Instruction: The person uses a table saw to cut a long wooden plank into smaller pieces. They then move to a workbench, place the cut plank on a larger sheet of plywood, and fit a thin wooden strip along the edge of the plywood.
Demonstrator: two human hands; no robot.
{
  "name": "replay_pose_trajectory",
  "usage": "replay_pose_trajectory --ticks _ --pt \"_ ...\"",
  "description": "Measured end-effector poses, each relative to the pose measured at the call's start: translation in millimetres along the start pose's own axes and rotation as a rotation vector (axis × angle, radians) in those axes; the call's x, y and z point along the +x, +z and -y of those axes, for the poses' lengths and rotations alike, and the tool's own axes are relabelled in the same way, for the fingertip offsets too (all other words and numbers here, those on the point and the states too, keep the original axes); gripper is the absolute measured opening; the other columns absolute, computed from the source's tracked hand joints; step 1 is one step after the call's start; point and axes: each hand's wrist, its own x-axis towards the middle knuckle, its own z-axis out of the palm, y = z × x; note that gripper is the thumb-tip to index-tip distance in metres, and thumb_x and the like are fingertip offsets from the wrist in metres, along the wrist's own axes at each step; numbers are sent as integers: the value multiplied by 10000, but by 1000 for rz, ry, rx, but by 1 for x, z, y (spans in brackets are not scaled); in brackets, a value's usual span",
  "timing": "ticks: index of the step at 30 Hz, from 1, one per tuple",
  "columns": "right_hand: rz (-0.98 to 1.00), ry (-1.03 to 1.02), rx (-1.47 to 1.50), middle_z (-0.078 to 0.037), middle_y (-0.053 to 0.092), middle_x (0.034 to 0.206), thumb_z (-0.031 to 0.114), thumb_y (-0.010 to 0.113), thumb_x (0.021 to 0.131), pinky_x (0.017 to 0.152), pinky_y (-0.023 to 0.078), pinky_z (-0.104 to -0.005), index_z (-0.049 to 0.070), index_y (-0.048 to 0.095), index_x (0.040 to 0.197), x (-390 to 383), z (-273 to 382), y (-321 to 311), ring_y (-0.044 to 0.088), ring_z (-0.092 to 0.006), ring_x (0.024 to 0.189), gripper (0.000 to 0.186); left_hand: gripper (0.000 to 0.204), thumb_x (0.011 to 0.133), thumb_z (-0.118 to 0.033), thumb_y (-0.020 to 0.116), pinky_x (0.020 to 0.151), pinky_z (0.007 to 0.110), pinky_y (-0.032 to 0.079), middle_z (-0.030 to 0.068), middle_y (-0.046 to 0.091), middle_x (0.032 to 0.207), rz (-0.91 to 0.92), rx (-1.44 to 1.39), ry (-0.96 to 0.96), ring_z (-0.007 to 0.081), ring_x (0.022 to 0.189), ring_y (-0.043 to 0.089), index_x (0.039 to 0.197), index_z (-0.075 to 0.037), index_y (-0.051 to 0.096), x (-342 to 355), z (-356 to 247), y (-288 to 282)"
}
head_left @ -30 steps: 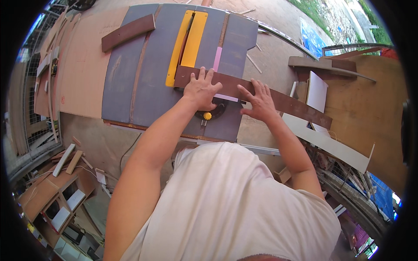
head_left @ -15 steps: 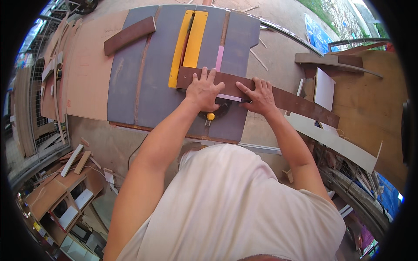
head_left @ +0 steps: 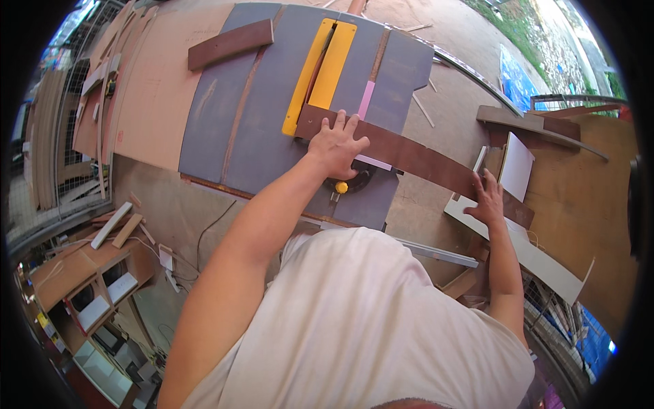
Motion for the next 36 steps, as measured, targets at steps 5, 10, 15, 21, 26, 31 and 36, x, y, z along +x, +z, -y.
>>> replay_pose_trajectory --ticks 5,10,15,21,26,31,36 --pt "-52 90 -91 -180 400 1498 161 826 701 1120 341 -608 376 248 1611 -5 -61 48 395 -374 1409 1100 657 719 -400 848 1149 643 351 254 317 1577 4 -19 -2 498 1481 286 1287 -193 591 -1 0 0" --pt "-164 34 -130 -170 476 1366 55 708 754 1073 385 -567 404 260 1605 -4 -74 65 491 -376 1279 1023 630 727 -402 846 1147 648 348 256 317 1577 -9 -25 7 503 1479 285 1260 -178 595 -2 0 -1" --pt "-213 23 -181 -167 487 1341 54 711 740 1039 400 -546 388 294 1600 -6 -72 61 508 -374 1246 1013 619 735 -397 844 1145 645 356 258 316 1578 -21 -22 14 507 1476 289 1252 -166 595 -3 1 0" --pt "-194 29 -165 -160 492 1329 47 710 742 1028 404 -542 382 302 1599 -5 -70 62 516 -367 1226 1006 617 734 -392 844 1140 647 363 268 320 1572 -16 -26 14 508 1476 289 1251 -165 597 -3 1 -1" --pt "-298 -36 -139 -155 497 1323 37 707 738 998 413 -538 380 309 1595 -6 -72 61 522 -361 1211 1005 623 743 -412 830 1136 658 355 276 319 1580 -6 -13 13 512 1477 286 1268 -173 594 -4 -2 -2" --pt "-269 -20 -128 -154 502 1315 24 696 741 987 419 -522 373 305 1598 -5 -70 61 525 -354 1206 1004 623 720 -399 843 1110 669 385 278 330 1562 -28 -31 28 520 1469 291 1248 -172 603 -5 1 -4" --pt "-278 -17 -174 -156 507 1300 9 684 732 1000 416 -503 345 308 1602 -5 -69 62 522 -358 1205 1006 614 729 -397 835 1118 660 381 270 333 1566 -14 -7 25 509 1471 293 1258 -182 610 -6 1 -4"
